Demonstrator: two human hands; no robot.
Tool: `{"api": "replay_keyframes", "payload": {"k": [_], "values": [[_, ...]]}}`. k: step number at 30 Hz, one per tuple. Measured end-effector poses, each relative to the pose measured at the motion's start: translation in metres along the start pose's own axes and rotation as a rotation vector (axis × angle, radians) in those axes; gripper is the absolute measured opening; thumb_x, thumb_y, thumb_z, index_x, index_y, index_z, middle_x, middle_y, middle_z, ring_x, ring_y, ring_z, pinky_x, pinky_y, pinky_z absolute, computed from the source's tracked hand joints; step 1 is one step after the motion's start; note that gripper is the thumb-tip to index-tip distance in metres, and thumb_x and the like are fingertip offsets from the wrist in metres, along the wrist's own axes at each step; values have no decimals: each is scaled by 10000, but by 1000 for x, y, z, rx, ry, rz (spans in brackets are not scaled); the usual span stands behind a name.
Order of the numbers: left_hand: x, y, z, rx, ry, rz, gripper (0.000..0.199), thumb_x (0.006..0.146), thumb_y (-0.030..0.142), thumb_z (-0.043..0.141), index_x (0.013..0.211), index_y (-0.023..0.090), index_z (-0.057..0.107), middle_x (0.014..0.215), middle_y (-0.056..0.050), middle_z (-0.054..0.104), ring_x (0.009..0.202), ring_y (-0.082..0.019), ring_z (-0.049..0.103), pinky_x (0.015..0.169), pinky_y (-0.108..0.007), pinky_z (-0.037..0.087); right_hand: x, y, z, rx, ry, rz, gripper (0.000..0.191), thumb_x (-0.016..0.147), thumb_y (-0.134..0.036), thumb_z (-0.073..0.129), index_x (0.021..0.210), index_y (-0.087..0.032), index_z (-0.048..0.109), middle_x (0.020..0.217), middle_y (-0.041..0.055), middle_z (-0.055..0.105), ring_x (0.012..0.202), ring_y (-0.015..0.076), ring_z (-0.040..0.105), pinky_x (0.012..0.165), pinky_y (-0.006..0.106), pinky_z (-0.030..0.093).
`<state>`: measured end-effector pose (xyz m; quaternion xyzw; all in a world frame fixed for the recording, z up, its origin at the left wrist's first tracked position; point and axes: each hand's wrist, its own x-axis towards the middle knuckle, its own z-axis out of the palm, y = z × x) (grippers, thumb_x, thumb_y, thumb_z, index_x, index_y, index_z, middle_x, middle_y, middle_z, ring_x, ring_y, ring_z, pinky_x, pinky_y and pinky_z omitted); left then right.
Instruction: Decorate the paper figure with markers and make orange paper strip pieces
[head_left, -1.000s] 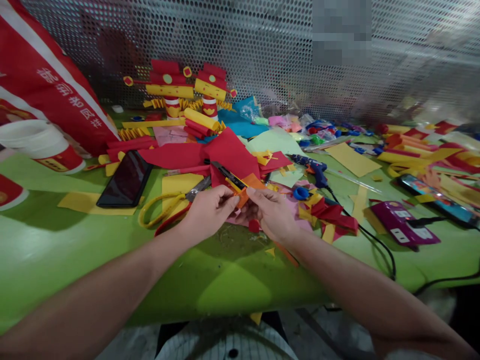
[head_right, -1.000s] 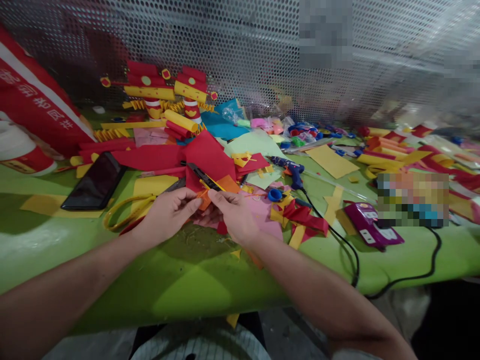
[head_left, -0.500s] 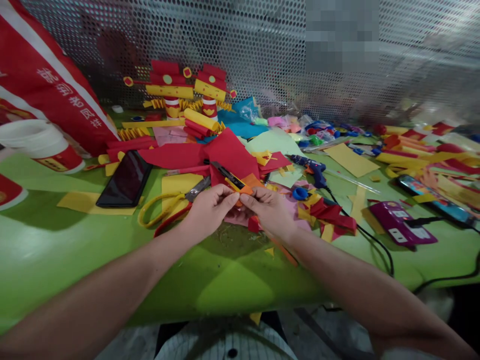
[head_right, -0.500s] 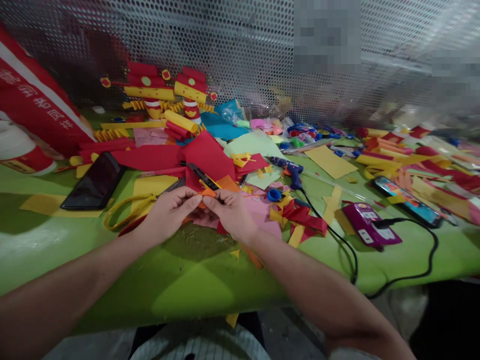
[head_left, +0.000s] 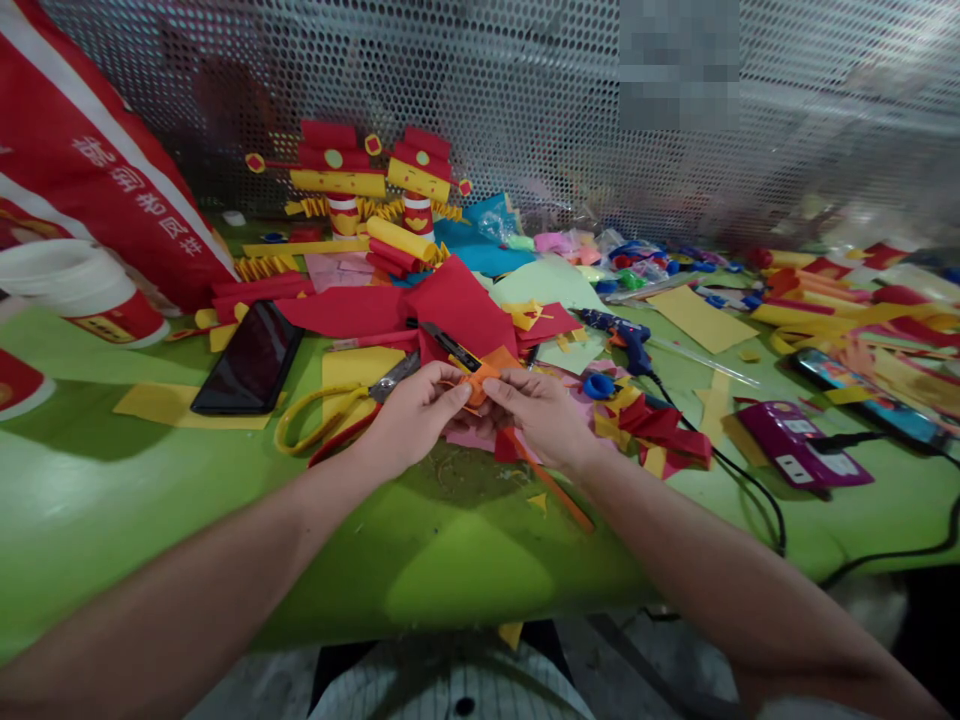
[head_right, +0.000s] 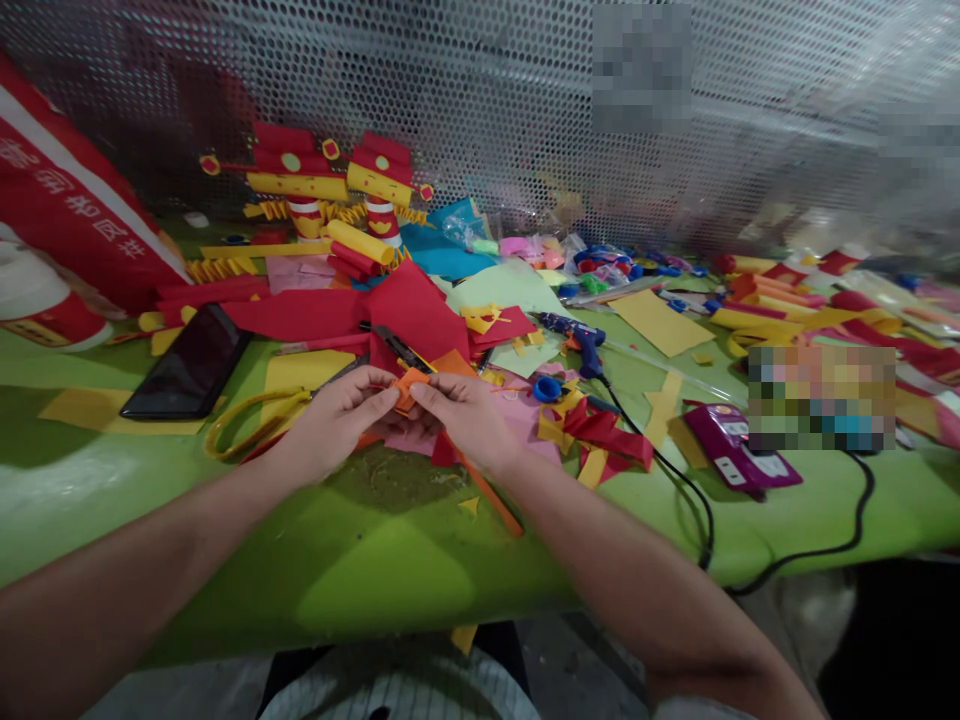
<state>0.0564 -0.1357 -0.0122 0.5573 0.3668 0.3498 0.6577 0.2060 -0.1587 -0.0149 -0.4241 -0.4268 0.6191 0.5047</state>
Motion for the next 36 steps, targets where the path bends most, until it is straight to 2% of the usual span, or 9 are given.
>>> {"api": "replay_keyframes", "payload": {"k": [8, 13, 16, 22, 27, 31, 36], "values": [[-1, 0, -1, 61, 13, 35, 217, 765, 341, 586, 860, 154, 531, 718, -1, 615, 669, -141, 614, 685, -331, 519, 1, -1, -1, 53, 25, 70, 311, 538, -420, 789, 607, -167, 622, 474, -35, 594, 393, 90, 553, 412, 209, 477], [-2, 6, 2, 111, 53, 46, 178, 713, 207, 602, 874, 142, 561, 817, -13, 633, 714, -110, 599, 705, -268, 494, 2, 0, -2, 18, 24, 71, 302, 587, -421, 761, 595, -164, 601, 484, -21, 608, 399, 93, 562, 411, 211, 479], [-2, 7, 3, 125, 69, 35, 159, 709, 183, 598, 861, 147, 566, 806, -6, 637, 697, -102, 598, 690, -255, 493, 2, 1, -3, 24, 12, 51, 311, 584, -431, 764, 587, -168, 597, 488, -23, 610, 405, 94, 568, 422, 213, 486], [-1, 4, 0, -18, 3, 28, 194, 733, 253, 594, 889, 139, 570, 801, -29, 659, 718, -138, 636, 722, -311, 514, 3, 3, -5, 41, -3, 3, 319, 579, -445, 774, 621, -173, 613, 508, -28, 615, 396, 81, 549, 402, 200, 464], [-2, 6, 0, -48, -52, 44, 185, 730, 245, 569, 878, 139, 603, 808, -38, 674, 742, -152, 648, 736, -309, 512, 4, 4, -6, 32, 35, -25, 320, 575, -450, 776, 627, -174, 623, 508, -25, 615, 405, 90, 554, 412, 215, 483], [-2, 6, 2, -8, 9, 63, 261, 675, 183, 610, 932, 140, 592, 852, -29, 678, 764, -135, 642, 777, -301, 508, 3, 5, -4, 36, 41, -39, 318, 574, -456, 775, 632, -176, 636, 507, -21, 620, 416, 98, 568, 437, 227, 503], [-3, 3, 5, 13, 58, 37, 220, 729, 240, 593, 921, 134, 598, 840, -37, 677, 750, -138, 644, 752, -307, 521, 2, 5, -2, -5, 35, -46, 321, 585, -461, 765, 594, -176, 617, 505, -19, 619, 411, 91, 556, 437, 225, 493]]}}
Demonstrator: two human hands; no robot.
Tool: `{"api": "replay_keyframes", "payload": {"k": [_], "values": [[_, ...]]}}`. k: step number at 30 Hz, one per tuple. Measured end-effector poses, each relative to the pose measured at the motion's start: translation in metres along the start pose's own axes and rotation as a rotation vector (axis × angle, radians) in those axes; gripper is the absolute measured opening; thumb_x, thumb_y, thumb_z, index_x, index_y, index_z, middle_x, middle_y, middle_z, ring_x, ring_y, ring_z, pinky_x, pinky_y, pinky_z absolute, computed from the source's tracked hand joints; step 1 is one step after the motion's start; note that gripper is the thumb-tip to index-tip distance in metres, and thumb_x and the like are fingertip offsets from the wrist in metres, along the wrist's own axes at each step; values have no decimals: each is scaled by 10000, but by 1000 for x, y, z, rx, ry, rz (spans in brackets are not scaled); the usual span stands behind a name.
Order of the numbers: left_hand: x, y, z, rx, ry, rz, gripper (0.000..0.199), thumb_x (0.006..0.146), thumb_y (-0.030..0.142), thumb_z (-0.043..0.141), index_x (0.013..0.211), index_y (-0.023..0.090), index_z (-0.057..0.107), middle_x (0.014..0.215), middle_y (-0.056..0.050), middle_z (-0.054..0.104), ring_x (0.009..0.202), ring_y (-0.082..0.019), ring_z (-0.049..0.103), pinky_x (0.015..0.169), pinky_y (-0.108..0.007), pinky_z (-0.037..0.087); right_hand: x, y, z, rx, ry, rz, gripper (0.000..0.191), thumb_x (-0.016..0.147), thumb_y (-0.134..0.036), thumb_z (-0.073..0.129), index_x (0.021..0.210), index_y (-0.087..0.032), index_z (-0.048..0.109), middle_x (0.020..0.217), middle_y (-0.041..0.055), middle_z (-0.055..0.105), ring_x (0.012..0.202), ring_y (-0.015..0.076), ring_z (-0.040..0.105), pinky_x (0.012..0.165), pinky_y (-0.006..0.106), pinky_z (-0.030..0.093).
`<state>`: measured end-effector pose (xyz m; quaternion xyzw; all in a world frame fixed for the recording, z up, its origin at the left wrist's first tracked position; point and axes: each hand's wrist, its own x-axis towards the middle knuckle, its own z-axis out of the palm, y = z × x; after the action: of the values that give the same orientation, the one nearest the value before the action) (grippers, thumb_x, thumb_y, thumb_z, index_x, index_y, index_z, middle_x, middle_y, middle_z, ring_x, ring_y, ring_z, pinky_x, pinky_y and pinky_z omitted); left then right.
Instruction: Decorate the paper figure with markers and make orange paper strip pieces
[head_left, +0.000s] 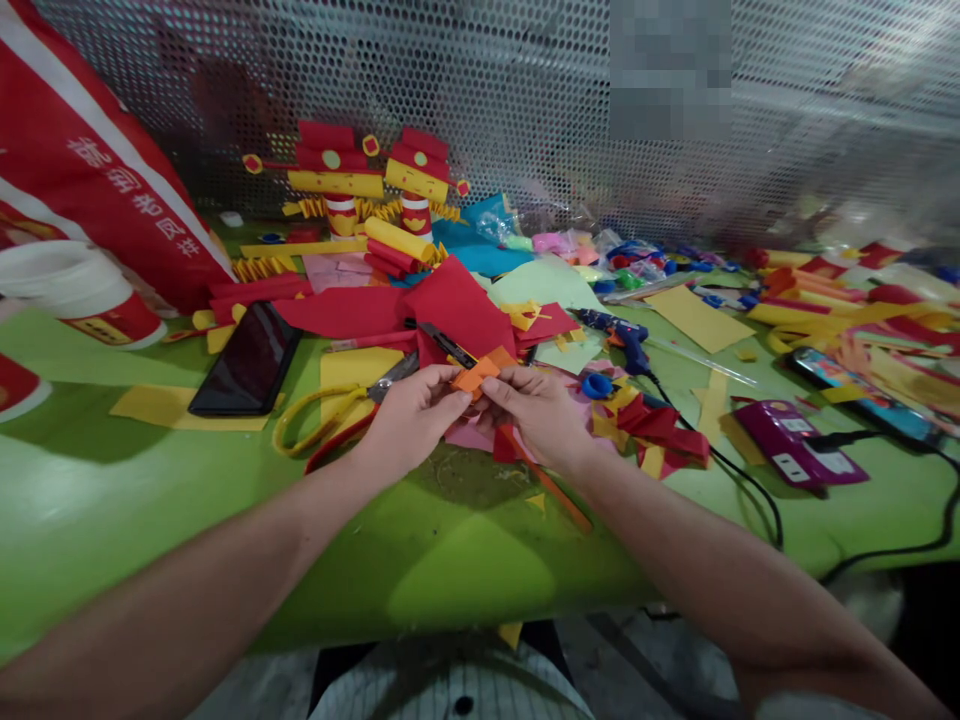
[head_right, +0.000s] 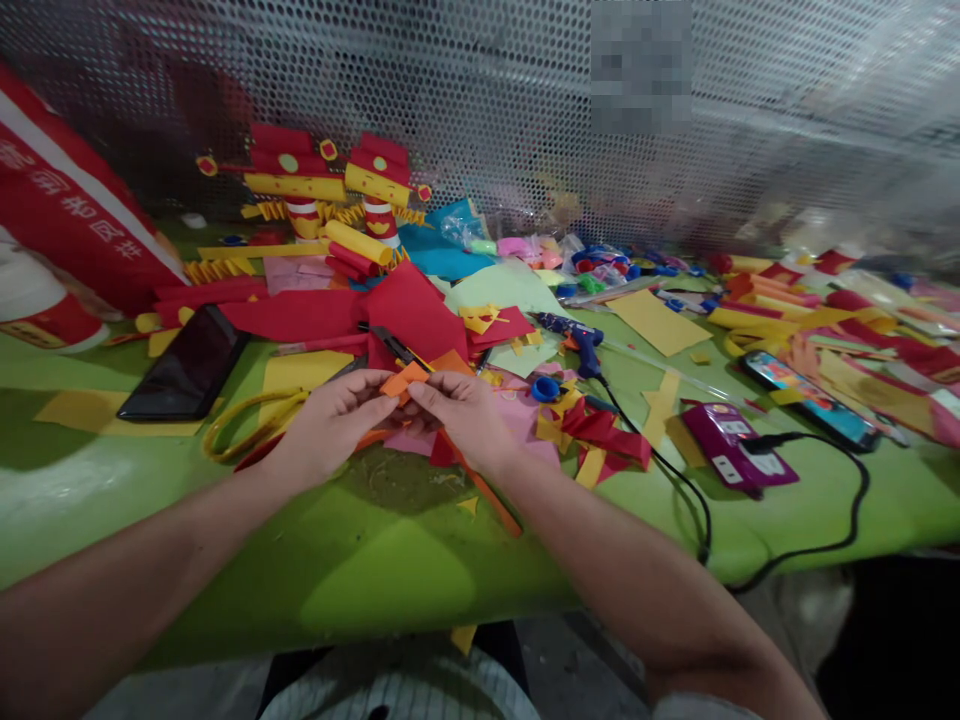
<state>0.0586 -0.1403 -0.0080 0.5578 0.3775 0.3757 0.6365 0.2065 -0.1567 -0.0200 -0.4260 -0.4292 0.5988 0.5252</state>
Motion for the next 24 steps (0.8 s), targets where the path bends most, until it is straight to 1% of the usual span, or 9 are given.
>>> {"api": "replay_keyframes", "payload": {"k": [3, 7, 11, 13, 14, 17, 19, 21, 24], "values": [[0, -1, 0, -41, 23, -23, 186, 746, 281, 590, 867, 141, 607, 788, -29, 681, 695, -136, 646, 715, -298, 530, 0, 2, -1, -16, 11, -8, 305, 590, -433, 769, 605, -172, 613, 518, -24, 616, 412, 88, 552, 424, 216, 474], [0, -2, 0, -72, 36, -62, 145, 756, 295, 593, 775, 152, 606, 692, -15, 676, 639, -132, 649, 676, -279, 538, 0, 6, 1, -55, 21, -12, 292, 582, -400, 778, 714, -177, 642, 560, -32, 625, 419, 82, 545, 420, 214, 459], [1, -1, -2, -83, 76, -72, 126, 748, 280, 606, 743, 155, 591, 674, -6, 669, 625, -136, 658, 653, -274, 546, 1, -4, -2, -131, 39, -47, 362, 590, -470, 747, 778, -181, 634, 586, -28, 625, 426, 98, 561, 441, 242, 475], [3, 0, -4, -86, 116, -54, 122, 744, 276, 612, 730, 158, 581, 663, -1, 658, 622, -139, 664, 647, -273, 550, 6, -19, -16, -218, 144, -135, 402, 600, -510, 720, 820, -186, 629, 629, -23, 631, 429, 105, 566, 456, 262, 481], [4, 1, -6, -83, 139, -46, 117, 744, 270, 614, 730, 160, 576, 658, 0, 654, 620, -140, 665, 646, -273, 550, 9, -28, -27, -287, 236, -211, 387, 624, -518, 694, 808, -184, 625, 628, -19, 625, 445, 108, 568, 478, 269, 486], [8, 2, -8, -69, 202, -46, 90, 752, 246, 608, 771, 169, 566, 663, -5, 657, 616, -145, 668, 641, -282, 553, 21, -54, -73, -637, 653, -373, 280, 741, -434, 597, 829, -170, 628, 700, 22, 635, 586, 151, 606, 612, 324, 503], [9, 3, -8, -64, 232, -60, 79, 759, 223, 597, 805, 172, 559, 652, -2, 656, 603, -150, 667, 628, -290, 557, 26, -63, -105, -993, 882, -284, 240, 744, -354, 588, 848, -147, 652, 777, 77, 659, 765, 223, 631, 748, 389, 482], [10, 4, -7, -60, 239, -75, 64, 765, 199, 579, 817, 171, 555, 627, 5, 648, 586, -149, 665, 614, -289, 557, 29, -63, -132, -1252, 985, -66, 267, 737, -327, 589, 889, -123, 668, 912, 146, 667, 929, 284, 610, 831, 428, 442], [9, 5, -6, -61, 220, -100, 36, 765, 175, 560, 799, 165, 556, 599, 14, 637, 563, -141, 659, 597, -275, 552, 31, -55, -155, -1403, 910, 283, 332, 748, -389, 573, 903, -117, 683, 965, 192, 662, 972, 331, 597, 776, 427, 454]]}}
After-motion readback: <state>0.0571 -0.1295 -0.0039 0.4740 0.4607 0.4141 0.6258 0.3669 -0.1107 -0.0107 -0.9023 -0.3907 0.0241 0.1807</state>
